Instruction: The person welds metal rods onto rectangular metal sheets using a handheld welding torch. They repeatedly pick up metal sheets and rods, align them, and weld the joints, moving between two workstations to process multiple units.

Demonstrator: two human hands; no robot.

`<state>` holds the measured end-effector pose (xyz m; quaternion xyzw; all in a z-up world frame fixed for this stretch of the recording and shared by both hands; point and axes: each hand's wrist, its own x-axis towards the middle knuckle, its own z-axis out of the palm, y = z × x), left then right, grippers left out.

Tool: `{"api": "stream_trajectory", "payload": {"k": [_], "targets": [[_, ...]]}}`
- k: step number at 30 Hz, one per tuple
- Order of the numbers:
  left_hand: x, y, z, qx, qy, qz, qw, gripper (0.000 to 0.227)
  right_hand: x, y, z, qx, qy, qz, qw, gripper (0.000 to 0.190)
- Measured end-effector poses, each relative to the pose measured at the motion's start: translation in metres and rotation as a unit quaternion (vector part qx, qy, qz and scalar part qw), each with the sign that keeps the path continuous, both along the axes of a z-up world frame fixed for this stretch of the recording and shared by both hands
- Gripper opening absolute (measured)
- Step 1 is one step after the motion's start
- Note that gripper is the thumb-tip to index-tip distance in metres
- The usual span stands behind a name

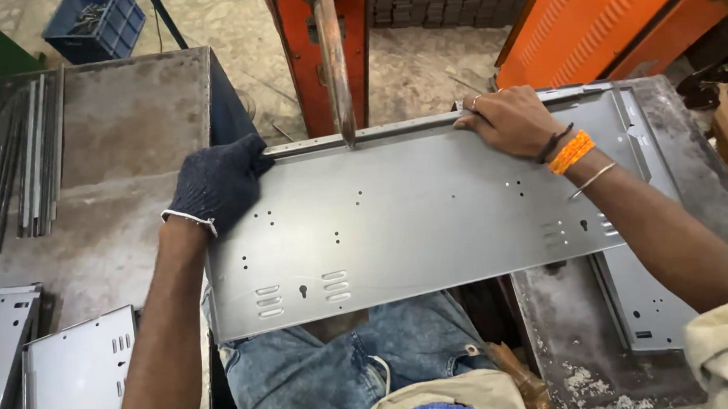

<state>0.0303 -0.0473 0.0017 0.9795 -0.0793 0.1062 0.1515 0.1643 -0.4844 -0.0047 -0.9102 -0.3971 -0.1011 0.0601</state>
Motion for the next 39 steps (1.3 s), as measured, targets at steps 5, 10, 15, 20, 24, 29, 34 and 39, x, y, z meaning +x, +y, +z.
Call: {"api": "stream_trajectory", "payload": {"k": [5,10,15,20,24,29,34,39], "targets": [[0.000,0.000,0.001,0.010,-0.006,0.004,1.000,0.013,0.008,-0.003,-0.008,-0.020,-0.003,-0.016,1.000,0.045],[0.002,-0.034,0.012,-0.037,0.002,-0.021,0.999,0.018,0.016,-0.030,-0.010,-0.007,0.001,-0.018,1.000,0.042],[0.008,-0.068,0.019,-0.181,-0.127,-0.132,0.966,0.043,0.025,-0.072,-0.009,-0.021,-0.015,-0.041,0.999,0.043],[0.031,-0.093,-0.008,-0.370,-0.082,-0.110,0.919,0.044,0.044,-0.114,-0.027,-0.034,0.027,-0.081,0.996,0.042],[0.038,-0.102,-0.017,-0.417,-0.064,-0.046,0.906,0.051,0.047,-0.128,-0.033,-0.108,0.062,-0.160,0.979,0.047],[0.039,-0.095,-0.026,-0.420,-0.097,-0.054,0.901,0.069,0.045,-0.123,-0.026,-0.017,-0.017,-0.068,0.997,0.046],[0.035,-0.089,-0.028,-0.439,-0.098,-0.091,0.889,0.069,0.037,-0.122,-0.026,-0.084,0.001,-0.132,0.988,0.042],[0.010,-0.062,0.015,-0.395,0.081,-0.034,0.914,0.063,0.018,-0.058,0.003,-0.028,-0.018,-0.065,0.997,0.044]]}}
